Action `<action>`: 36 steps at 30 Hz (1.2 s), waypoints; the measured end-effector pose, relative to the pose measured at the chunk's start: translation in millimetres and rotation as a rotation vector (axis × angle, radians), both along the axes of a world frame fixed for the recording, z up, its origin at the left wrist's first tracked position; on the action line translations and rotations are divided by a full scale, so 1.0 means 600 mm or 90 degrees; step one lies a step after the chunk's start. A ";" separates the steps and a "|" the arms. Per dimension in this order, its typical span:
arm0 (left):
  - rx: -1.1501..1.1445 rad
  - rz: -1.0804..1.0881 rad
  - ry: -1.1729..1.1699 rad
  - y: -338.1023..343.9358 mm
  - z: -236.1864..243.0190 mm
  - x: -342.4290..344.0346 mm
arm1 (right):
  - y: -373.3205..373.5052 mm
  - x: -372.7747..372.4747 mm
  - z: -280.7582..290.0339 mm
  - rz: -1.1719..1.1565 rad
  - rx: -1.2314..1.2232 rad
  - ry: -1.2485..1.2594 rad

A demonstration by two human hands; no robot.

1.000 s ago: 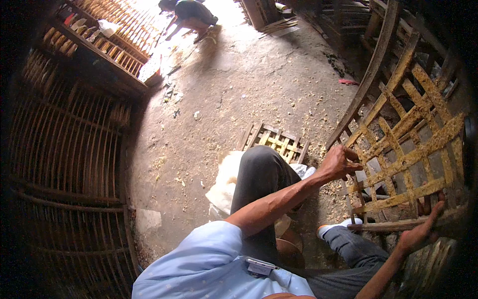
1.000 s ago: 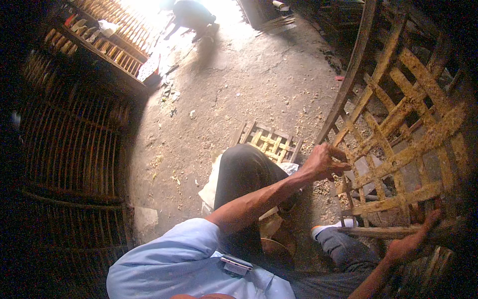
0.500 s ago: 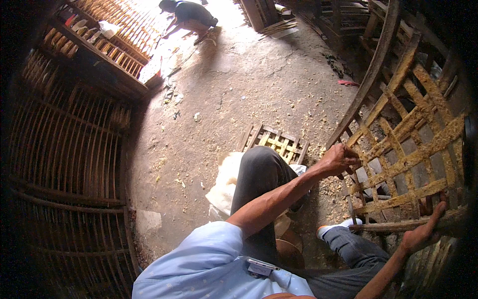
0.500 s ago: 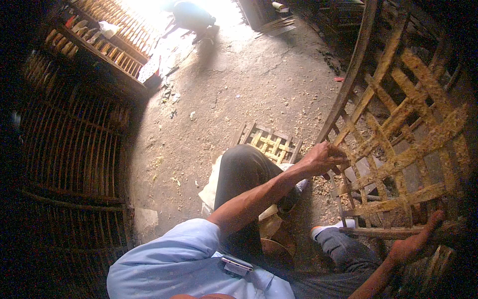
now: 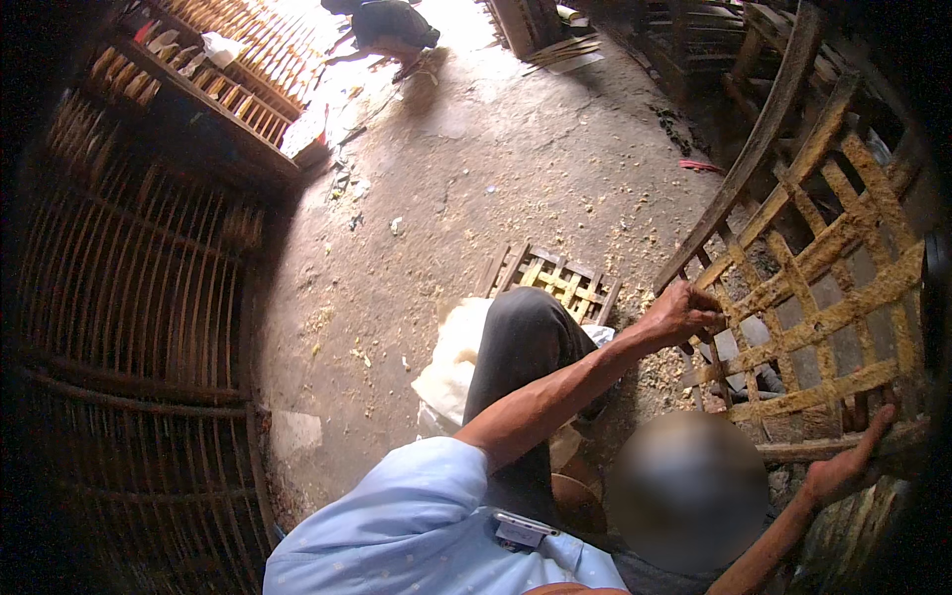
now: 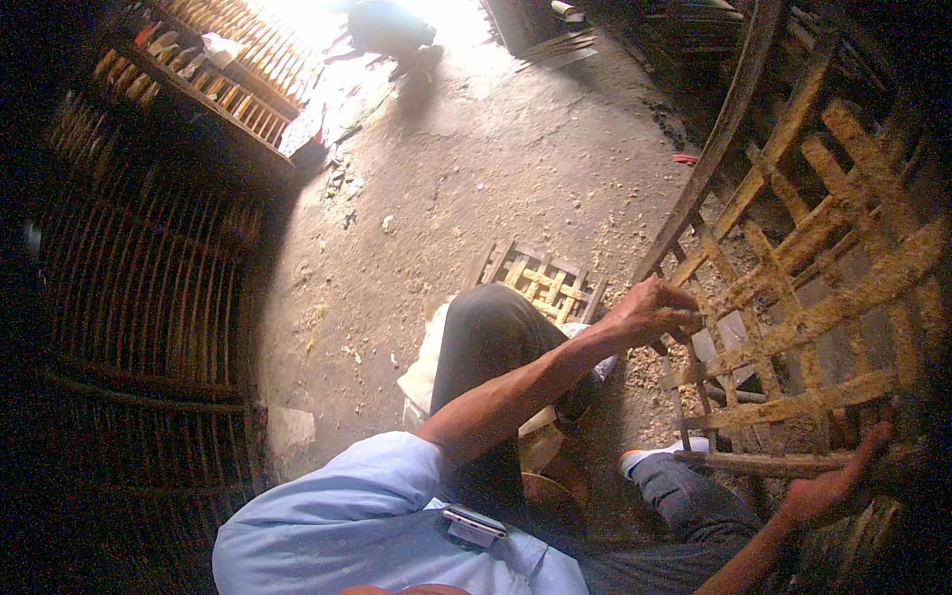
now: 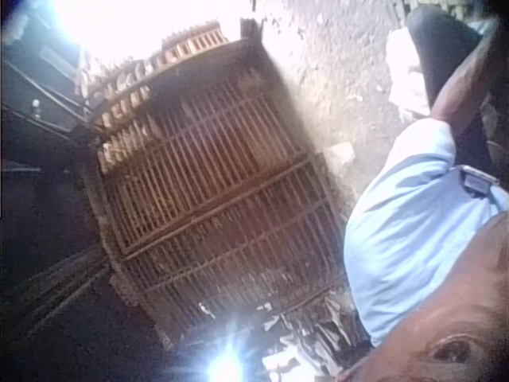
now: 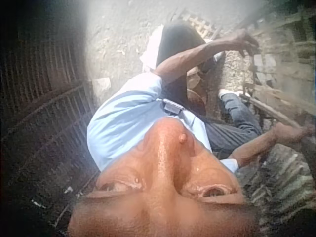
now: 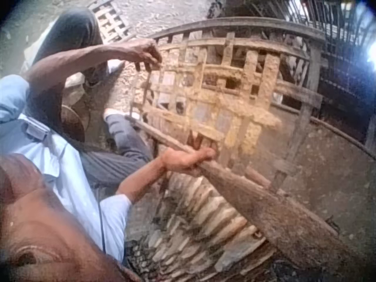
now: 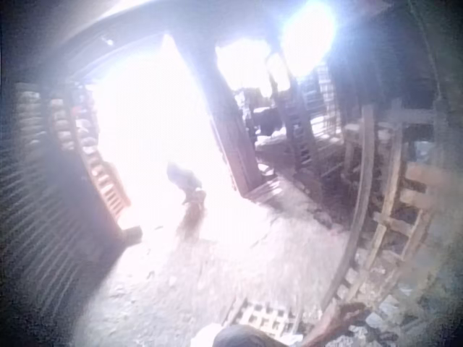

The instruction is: The person sits on the floor and uses a small tool to scrape and clean the surface of a wooden lattice frame. Another person sweeps the floor in the background. The person continues to work on the frame, removing debris and adjusting its position.

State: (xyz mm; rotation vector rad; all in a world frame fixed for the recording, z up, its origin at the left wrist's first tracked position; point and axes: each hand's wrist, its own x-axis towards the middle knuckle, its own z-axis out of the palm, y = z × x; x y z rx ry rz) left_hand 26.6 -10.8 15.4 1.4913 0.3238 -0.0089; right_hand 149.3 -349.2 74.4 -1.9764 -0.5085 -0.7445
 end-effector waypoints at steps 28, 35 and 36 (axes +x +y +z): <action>0.366 0.128 -0.120 -0.033 -0.012 0.000 | -0.002 0.004 -0.014 0.015 0.017 0.033; 0.584 0.202 -0.155 -0.076 -0.035 0.001 | 0.038 -0.028 0.012 0.011 0.165 0.131; 0.529 0.192 -0.192 -0.066 -0.040 0.002 | 0.040 -0.027 0.015 0.011 0.181 0.150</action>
